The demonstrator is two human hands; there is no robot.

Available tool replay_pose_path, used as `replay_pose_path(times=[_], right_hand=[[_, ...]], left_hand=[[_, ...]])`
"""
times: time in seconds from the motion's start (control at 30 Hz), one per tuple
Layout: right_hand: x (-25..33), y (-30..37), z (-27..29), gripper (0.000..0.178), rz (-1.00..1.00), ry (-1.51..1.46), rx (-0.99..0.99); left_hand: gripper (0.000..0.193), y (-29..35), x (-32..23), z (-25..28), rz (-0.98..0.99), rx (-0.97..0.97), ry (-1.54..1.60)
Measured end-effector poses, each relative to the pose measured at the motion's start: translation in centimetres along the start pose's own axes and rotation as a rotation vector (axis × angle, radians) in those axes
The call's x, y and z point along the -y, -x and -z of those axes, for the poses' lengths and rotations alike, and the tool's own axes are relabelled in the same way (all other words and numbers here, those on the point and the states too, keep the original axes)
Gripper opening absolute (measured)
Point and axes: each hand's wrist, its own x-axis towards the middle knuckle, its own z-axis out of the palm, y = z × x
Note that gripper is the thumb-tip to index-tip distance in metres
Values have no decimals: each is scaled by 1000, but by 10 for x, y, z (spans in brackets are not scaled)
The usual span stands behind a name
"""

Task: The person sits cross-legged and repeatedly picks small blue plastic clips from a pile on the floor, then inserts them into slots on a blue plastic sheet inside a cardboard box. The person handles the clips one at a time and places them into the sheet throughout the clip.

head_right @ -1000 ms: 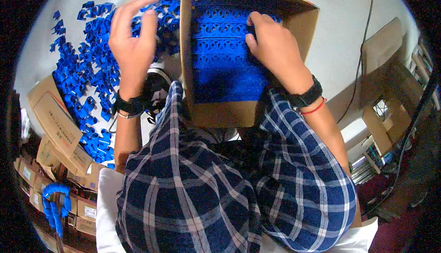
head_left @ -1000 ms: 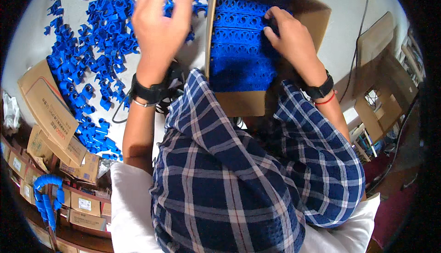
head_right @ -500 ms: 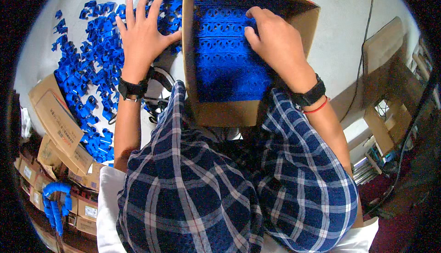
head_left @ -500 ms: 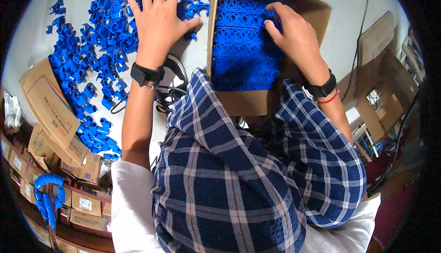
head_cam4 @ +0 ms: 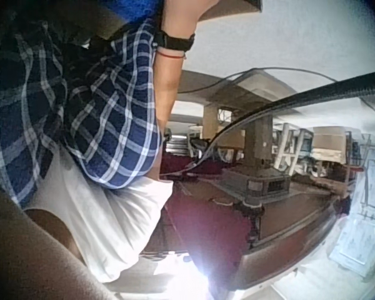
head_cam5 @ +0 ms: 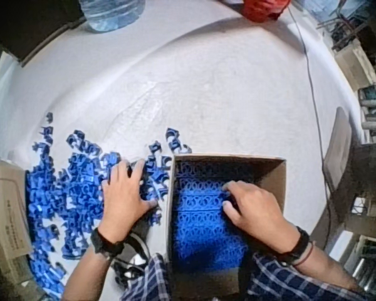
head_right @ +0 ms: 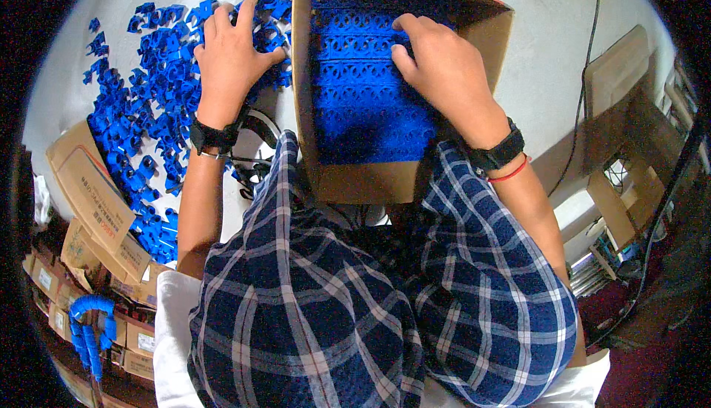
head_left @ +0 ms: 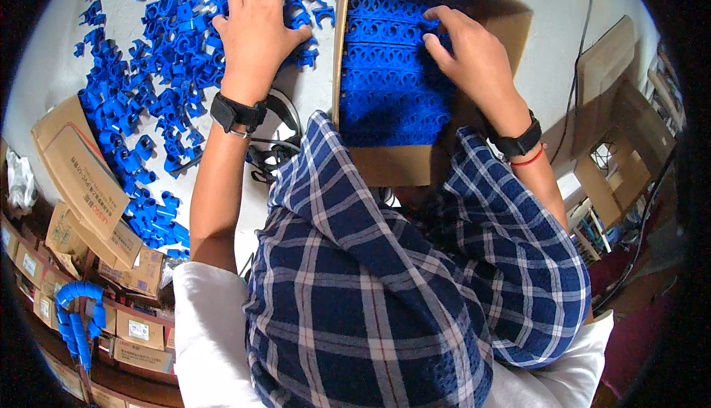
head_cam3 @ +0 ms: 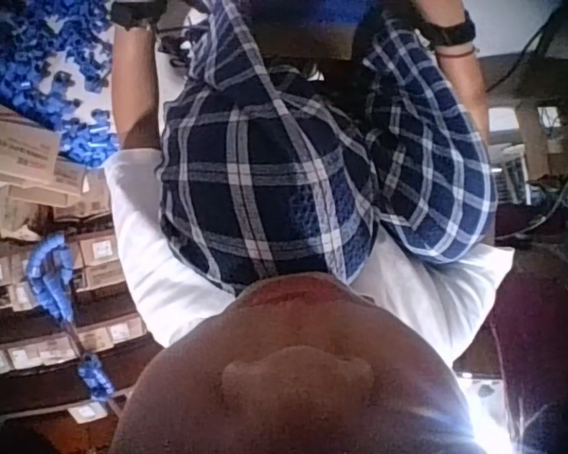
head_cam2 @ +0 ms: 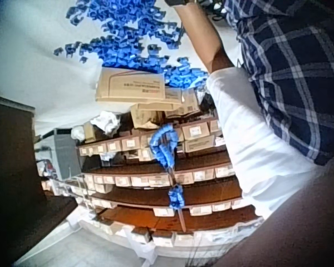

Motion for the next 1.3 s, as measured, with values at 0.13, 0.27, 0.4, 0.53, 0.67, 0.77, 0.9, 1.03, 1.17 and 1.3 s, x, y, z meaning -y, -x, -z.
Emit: replay_pose_path(times=[0.13, 0.27, 0.4, 0.53, 0.67, 0.77, 0.9, 1.03, 1.17, 1.3], right_hand=[[0, 0, 0, 25, 4, -11, 12], [1, -1, -2, 24, 16, -11, 12], [0, -1, -2, 25, 15, 2, 22], [0, 0, -3, 26, 27, 1, 10], [-1, 0, -3, 27, 14, -3, 29], [-1, 1, -1, 27, 5, -12, 39], [0, 1, 1, 27, 8, -23, 37], [1, 0, 4, 26, 7, -25, 37], [7, -1, 11, 25, 6, -71, 20], [21, -6, 21, 25, 47, -206, -19]], left_hand=[[73, -4, 2, 0, -7, 54, 46], [61, -8, 10, -4, -35, 78, 102], [55, 1, 15, -9, -85, -55, 144], [57, 6, 18, -13, -51, 26, 140], [54, 6, 20, -13, -55, 47, 145], [48, 8, 25, -11, -64, 41, 206], [42, 11, 40, -9, -36, -4, 416], [37, 13, 57, -1, -7, -37, 623], [28, 22, 65, 16, 323, 127, 1353], [42, 27, 63, 35, 256, 256, 2250]])
